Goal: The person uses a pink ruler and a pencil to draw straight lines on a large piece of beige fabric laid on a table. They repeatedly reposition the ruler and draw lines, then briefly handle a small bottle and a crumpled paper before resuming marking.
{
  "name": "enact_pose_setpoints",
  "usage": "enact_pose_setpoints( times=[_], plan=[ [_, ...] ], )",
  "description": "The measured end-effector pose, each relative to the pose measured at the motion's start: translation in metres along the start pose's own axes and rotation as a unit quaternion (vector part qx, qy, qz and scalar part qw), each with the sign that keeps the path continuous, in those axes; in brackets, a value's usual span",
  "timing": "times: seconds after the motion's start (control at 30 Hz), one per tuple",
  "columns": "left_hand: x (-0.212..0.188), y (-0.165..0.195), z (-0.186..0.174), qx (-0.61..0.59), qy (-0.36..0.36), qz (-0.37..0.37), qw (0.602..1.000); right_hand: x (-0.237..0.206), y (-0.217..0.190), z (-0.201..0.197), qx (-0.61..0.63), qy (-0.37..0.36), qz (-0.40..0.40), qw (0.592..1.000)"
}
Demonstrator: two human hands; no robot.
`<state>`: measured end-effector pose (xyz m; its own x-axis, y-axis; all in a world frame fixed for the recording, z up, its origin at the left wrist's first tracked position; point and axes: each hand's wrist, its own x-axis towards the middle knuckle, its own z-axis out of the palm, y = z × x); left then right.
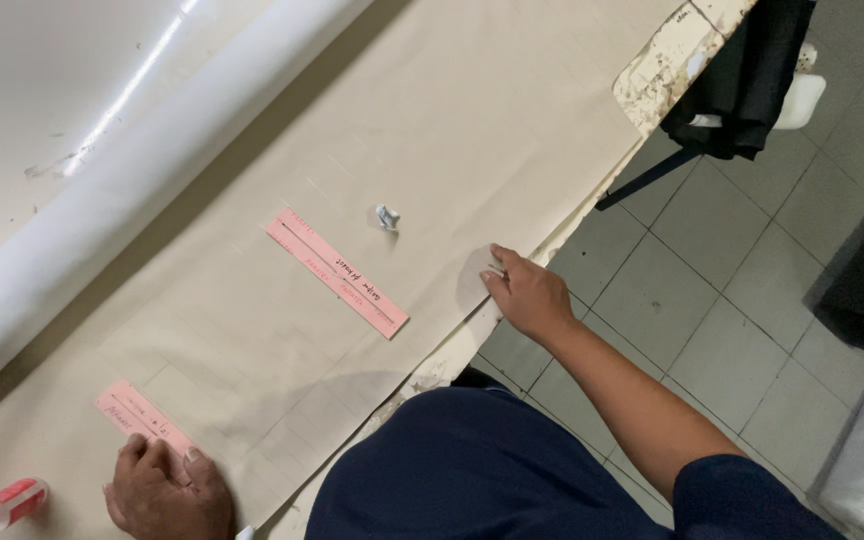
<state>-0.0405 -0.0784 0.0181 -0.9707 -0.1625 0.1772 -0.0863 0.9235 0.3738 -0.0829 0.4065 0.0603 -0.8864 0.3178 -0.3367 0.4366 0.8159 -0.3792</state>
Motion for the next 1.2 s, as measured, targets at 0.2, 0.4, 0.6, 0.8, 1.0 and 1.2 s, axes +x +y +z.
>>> enact_pose_setpoints(
  times=[0.2,0.4,0.6,0.8,1.0,1.2],
  plan=[
    [0.0,-0.003,0.0,-0.001,0.013,0.032,0.999,0.016,0.006,-0.013,0.022,0.019,0.059,0.998],
    [0.008,0.0,-0.004,0.065,-0.051,-0.009,0.997,0.024,0.009,-0.014,0.027,0.019,0.061,0.998],
    [0.006,0.004,-0.002,-0.002,0.039,0.058,0.998,0.04,0.021,-0.026,0.022,0.082,0.074,0.994],
    [0.011,0.006,-0.003,0.053,-0.006,0.018,0.998,0.044,0.021,-0.027,0.038,0.093,0.088,0.991],
    [0.016,0.011,-0.009,0.017,-0.027,0.017,0.999,0.062,0.026,-0.046,0.021,0.135,0.103,0.985],
    [0.013,0.009,-0.001,0.019,0.007,0.02,1.0,0.069,0.028,-0.05,0.049,0.172,0.063,0.982]
  ],
)
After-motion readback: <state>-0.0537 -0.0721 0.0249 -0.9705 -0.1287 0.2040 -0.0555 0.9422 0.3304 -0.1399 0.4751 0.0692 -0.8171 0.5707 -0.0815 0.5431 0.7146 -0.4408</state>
